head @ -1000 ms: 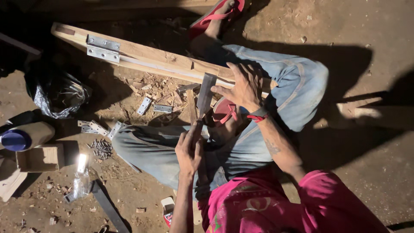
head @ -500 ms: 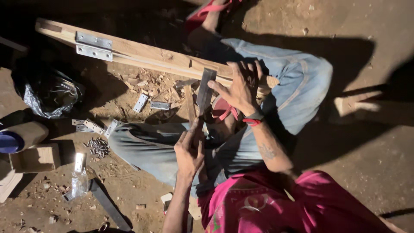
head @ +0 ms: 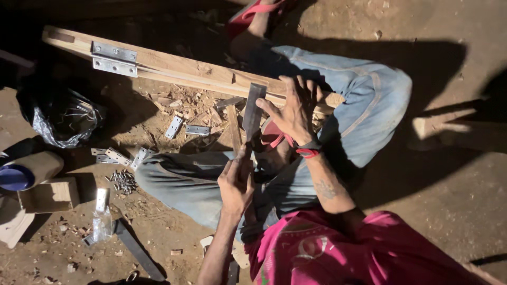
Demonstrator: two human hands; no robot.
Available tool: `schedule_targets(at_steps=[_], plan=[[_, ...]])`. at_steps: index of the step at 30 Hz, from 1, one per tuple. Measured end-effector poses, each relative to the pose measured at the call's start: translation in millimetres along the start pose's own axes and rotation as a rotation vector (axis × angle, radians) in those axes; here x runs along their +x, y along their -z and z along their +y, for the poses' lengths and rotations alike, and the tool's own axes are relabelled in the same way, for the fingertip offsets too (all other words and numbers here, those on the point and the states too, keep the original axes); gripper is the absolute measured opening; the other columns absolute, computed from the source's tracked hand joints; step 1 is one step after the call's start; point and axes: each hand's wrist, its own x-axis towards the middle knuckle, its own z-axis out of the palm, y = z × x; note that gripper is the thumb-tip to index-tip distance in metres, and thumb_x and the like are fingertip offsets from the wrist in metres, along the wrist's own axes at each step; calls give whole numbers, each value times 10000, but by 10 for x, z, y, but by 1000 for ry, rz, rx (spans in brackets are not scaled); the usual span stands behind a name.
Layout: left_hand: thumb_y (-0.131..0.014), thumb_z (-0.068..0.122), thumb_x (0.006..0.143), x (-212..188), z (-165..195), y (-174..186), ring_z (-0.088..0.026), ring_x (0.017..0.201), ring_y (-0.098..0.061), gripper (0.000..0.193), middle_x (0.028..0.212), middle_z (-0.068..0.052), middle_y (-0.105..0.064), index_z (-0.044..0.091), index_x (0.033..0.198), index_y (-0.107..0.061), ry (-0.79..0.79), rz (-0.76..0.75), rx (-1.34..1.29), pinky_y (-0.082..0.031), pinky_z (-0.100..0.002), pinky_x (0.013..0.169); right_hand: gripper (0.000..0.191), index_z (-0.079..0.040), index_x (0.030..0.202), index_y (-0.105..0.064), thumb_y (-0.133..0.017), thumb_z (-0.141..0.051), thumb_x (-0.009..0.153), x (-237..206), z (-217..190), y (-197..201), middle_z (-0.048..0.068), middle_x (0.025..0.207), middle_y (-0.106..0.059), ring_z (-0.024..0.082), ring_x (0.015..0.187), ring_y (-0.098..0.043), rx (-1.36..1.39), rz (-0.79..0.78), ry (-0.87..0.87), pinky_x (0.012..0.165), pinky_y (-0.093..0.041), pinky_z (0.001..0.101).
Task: The person sits on the ground and assembles a wooden frame by attaching metal brackets. They use a hammer to drive nails into the brackets and wood, then use a screwdriver to tighten screws. The person repeatedly checks alignment and adjusts the components.
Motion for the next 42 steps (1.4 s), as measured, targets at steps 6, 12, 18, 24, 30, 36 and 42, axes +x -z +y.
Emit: schedule_targets(at_steps=[6, 12, 18, 24, 30, 36, 42], plan=[[-635, -62, 805, 16, -80, -48, -286, 784, -706, 603, 913, -157, -698, 65, 1394, -616, -12, 12, 2, -577, -355, 736, 739, -86, 1262, -624, -746, -695, 862, 35, -78, 96, 150, 1102, -597, 370, 1058, -499, -113, 53, 20, 984, -295, 527], [-636, -45, 814, -5, -59, -142, -290, 743, -697, 529, 902, -164, -700, 39, 1337, -641, 71, 46, -23, -561, -354, 699, 695, -96, 1261, -634, -744, -673, 890, 43, -66, 76, 137, 1100, -591, 354, 1082, -508, -105, 82, 31, 1007, -295, 534], [-664, -23, 837, 180, -50, -101, -280, 821, -751, 419, 952, -193, -717, 16, 1255, -666, 34, 55, -30, -576, -332, 757, 664, -96, 1292, -633, -722, -653, 942, 67, -76, 48, 135, 1143, -590, 357, 1100, -499, -134, 139, 26, 1021, -296, 526], [-714, 11, 857, 321, -53, -21, -253, 605, -609, 259, 786, -174, -677, -5, 1115, -712, 96, 37, -4, -497, -352, 585, 698, -98, 1247, -650, -718, -691, 884, 128, -115, 88, 143, 1108, -585, 355, 1080, -493, -162, 147, -11, 1000, -290, 533], [-718, 29, 894, 404, -61, 16, -186, 597, -554, 200, 766, -130, -662, 4, 1093, -709, 25, 52, -70, -480, -312, 588, 673, -100, 1261, -651, -711, -676, 919, 129, -84, 57, 148, 1130, -602, 381, 1113, -502, -158, 99, -68, 1025, -298, 541], [-731, 37, 885, 349, -40, -200, -188, 560, -531, 213, 709, -146, -611, 3, 1096, -724, 81, 109, -60, -467, -307, 560, 662, -102, 1271, -638, -717, -653, 914, 128, 42, -42, 180, 1186, -619, 391, 1142, -503, -192, 183, 8, 1052, -293, 552], [-708, 26, 872, 382, -49, -191, -155, 601, -612, 303, 744, -120, -683, 14, 1175, -715, 65, 118, -100, -498, -283, 580, 678, -80, 1277, -621, -716, -646, 917, 149, 5, -55, 172, 1167, -625, 390, 1110, -510, -122, 139, 4, 989, -308, 524]])
